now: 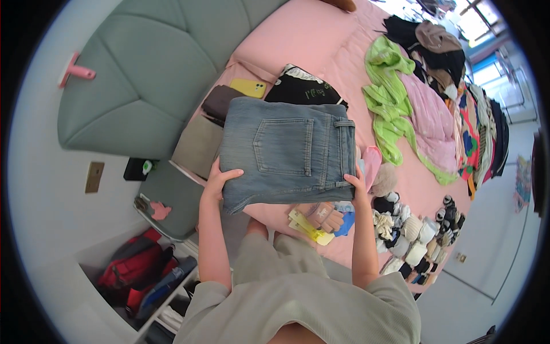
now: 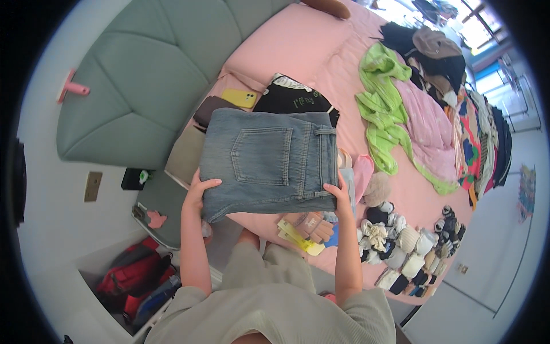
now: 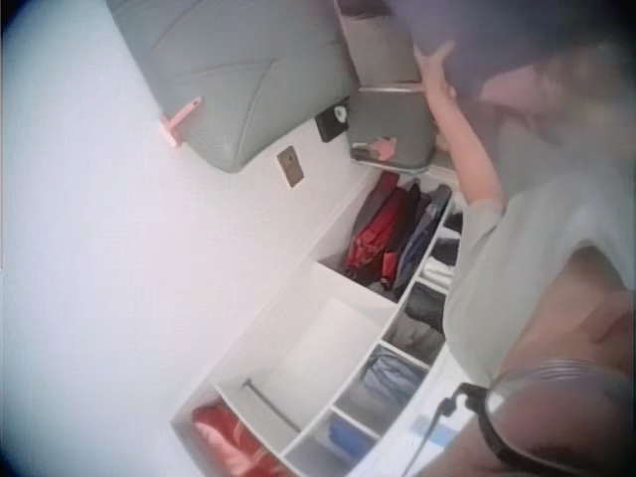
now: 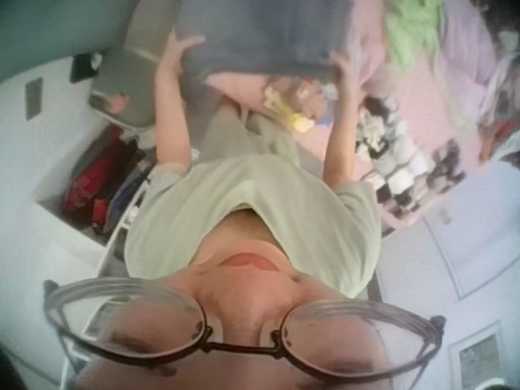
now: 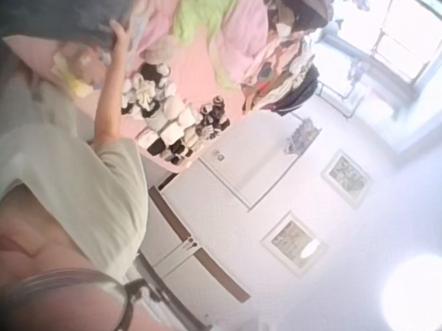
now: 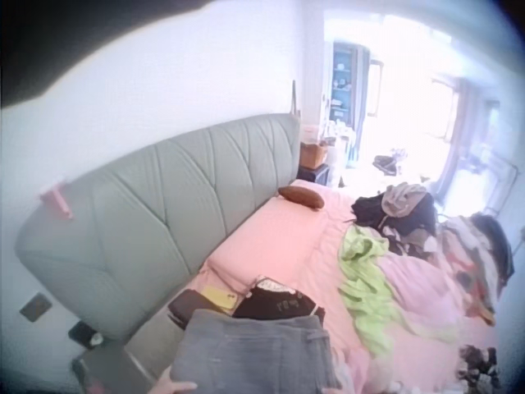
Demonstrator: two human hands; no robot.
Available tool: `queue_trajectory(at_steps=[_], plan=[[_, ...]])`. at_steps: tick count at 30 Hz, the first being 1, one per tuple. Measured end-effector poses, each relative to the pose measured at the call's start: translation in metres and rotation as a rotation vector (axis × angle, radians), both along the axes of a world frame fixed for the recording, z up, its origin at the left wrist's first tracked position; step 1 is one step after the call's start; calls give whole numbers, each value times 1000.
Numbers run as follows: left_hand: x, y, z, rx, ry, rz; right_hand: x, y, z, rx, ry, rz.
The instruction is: The person picks up folded pairs of jeans and a black shirt from a bed and places them into an open wardrobe shelf.
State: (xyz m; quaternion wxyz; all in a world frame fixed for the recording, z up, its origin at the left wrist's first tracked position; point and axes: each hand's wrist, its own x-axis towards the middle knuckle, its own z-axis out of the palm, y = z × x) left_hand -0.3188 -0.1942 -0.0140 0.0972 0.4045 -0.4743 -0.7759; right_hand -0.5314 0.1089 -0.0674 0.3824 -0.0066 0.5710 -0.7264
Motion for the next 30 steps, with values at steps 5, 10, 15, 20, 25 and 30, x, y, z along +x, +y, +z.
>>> queue_trajectory(at_steps=[5, 10, 15, 20, 25, 30], plan=[[44, 32, 21, -27, 43, 117, 7, 6, 19, -25, 100, 68], [88, 54, 43, -57, 86, 226, 10, -10, 40, -52, 116, 253], [129, 63, 56, -78, 119, 362, 31, -45, 63, -143, 138, 350], [167, 77, 63, -78, 67, 488, 48, -71, 70, -151, 140, 454], [205, 87, 54, -41, 100, 552, 70, -90, 87, -133, 134, 559], [248, 93, 58, -37, 129, 621, 99, -107, 81, -168, 140, 632]])
